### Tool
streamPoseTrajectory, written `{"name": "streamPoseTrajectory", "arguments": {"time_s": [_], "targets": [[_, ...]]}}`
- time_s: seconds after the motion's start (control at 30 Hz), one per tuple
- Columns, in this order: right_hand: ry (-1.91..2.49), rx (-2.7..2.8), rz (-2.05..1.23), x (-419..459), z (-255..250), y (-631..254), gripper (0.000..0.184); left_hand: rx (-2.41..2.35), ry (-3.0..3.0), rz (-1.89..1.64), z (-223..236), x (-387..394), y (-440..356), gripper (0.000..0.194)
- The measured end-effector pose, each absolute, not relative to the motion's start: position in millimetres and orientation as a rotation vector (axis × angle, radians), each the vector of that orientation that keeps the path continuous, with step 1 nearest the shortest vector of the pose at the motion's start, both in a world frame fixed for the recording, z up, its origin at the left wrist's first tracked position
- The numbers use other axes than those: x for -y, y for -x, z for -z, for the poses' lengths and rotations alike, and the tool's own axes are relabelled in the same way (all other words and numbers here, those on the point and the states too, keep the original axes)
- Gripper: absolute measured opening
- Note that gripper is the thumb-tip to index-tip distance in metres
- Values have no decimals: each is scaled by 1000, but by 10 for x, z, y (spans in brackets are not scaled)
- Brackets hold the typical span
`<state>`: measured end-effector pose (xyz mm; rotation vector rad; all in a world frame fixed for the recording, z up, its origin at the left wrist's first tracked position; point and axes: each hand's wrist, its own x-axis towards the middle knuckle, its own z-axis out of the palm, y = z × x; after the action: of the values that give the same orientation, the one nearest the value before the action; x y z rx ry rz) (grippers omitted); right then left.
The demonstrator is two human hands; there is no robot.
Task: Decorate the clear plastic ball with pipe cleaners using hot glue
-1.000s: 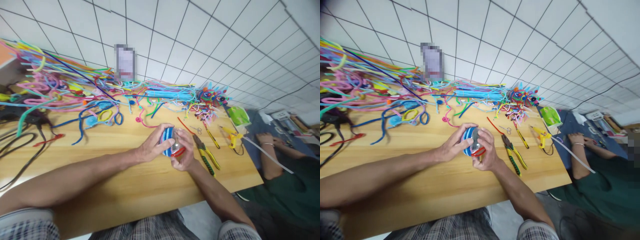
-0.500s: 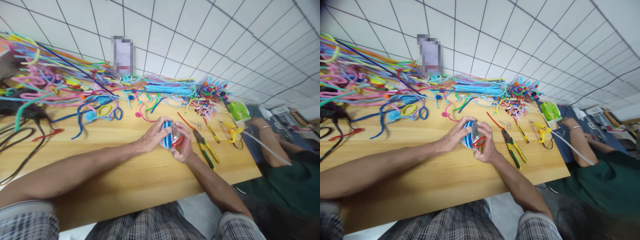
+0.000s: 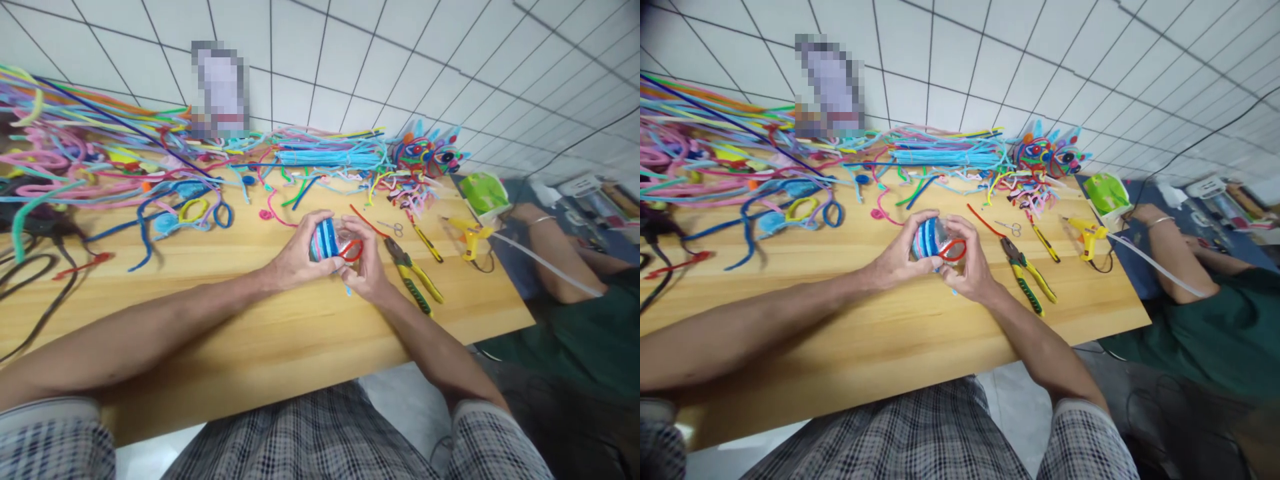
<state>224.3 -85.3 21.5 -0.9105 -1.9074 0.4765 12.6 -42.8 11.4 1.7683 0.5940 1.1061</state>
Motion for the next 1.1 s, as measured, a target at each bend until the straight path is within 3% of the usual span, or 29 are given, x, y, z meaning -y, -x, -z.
{"name": "streamPoseTrajectory", "arguments": {"time_s": [0.5, 0.9, 1.1], "targets": [[902, 1902, -548, 877, -243, -2245, 67, -608, -1684, -994, -137, 448, -88, 79], [996, 1772, -706, 904, -216, -2267, 90, -638, -1435, -950, -209, 431, -94, 73], [968, 1594, -796, 832, -175, -2281, 78, -664, -1032, -970, -235, 363, -176, 67]]}}
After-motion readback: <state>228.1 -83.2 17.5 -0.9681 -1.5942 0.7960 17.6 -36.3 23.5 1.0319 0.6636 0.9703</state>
